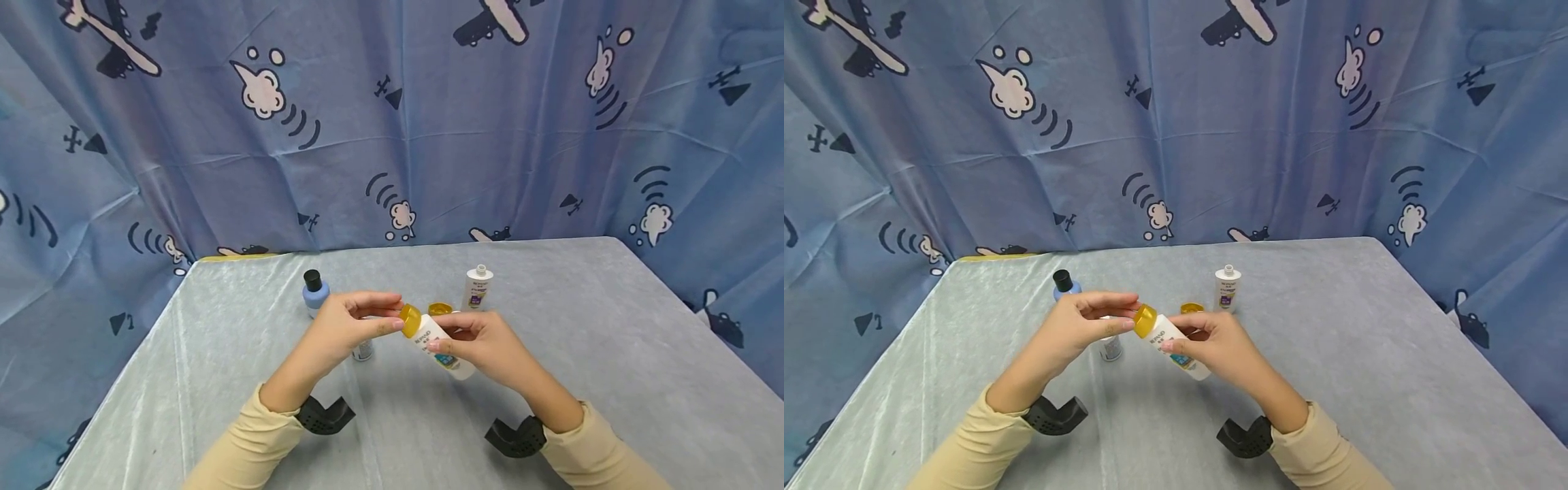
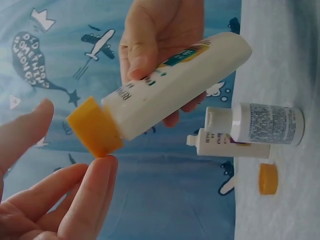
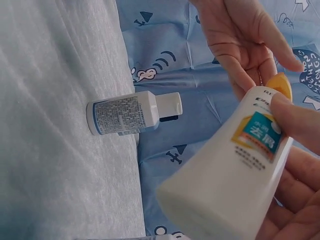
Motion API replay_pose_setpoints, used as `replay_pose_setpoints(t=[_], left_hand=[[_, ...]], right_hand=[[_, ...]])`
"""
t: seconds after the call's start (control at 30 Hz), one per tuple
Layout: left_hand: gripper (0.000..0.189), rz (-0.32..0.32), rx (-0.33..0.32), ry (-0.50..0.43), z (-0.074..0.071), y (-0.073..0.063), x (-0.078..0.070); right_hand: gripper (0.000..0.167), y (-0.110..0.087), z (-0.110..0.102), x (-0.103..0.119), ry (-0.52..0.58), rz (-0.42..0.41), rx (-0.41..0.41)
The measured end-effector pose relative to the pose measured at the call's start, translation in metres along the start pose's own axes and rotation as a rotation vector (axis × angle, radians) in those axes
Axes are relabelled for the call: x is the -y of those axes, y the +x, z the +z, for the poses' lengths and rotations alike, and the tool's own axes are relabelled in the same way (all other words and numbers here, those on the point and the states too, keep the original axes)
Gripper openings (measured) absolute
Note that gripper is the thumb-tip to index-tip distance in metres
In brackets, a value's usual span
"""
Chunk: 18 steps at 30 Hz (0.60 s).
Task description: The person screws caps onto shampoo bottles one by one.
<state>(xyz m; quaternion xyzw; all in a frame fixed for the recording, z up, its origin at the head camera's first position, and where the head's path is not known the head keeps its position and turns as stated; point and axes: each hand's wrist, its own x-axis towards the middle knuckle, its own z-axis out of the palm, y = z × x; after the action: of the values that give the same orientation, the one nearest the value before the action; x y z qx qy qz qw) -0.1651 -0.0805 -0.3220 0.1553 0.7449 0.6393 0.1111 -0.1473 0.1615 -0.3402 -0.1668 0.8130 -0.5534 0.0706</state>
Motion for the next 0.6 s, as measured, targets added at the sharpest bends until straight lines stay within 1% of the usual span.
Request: replay_pose_setpoints(t=[0.17, 0.3, 0.4, 0.6], left_hand=[[0.038, -0.004, -0.015, 0.043, 0.005, 0.0004, 0.0004], [0.036, 0.001, -0.005, 0.04, 0.0062, -0.0006, -0.0004], [0.036, 0.009, 0.009, 0.038, 0.0067, -0.0009, -0.0005], [0.035, 0.039, 0.059, 0.051, 0.0055, -0.0014, 0.0002]], right_hand=[[0.041, -0.0011, 0.0002, 0.0003, -0.004, -0.008, 0.004], [0.041, -0.0017, 0.0, 0.0007, 0.001, -0.018, 0.006], [0.04, -0.0019, -0.0005, 0.0013, 0.002, -0.026, 0.009], [0.038, -0.0018, -0.001, 0.0011, -0.002, -0.032, 0.031]])
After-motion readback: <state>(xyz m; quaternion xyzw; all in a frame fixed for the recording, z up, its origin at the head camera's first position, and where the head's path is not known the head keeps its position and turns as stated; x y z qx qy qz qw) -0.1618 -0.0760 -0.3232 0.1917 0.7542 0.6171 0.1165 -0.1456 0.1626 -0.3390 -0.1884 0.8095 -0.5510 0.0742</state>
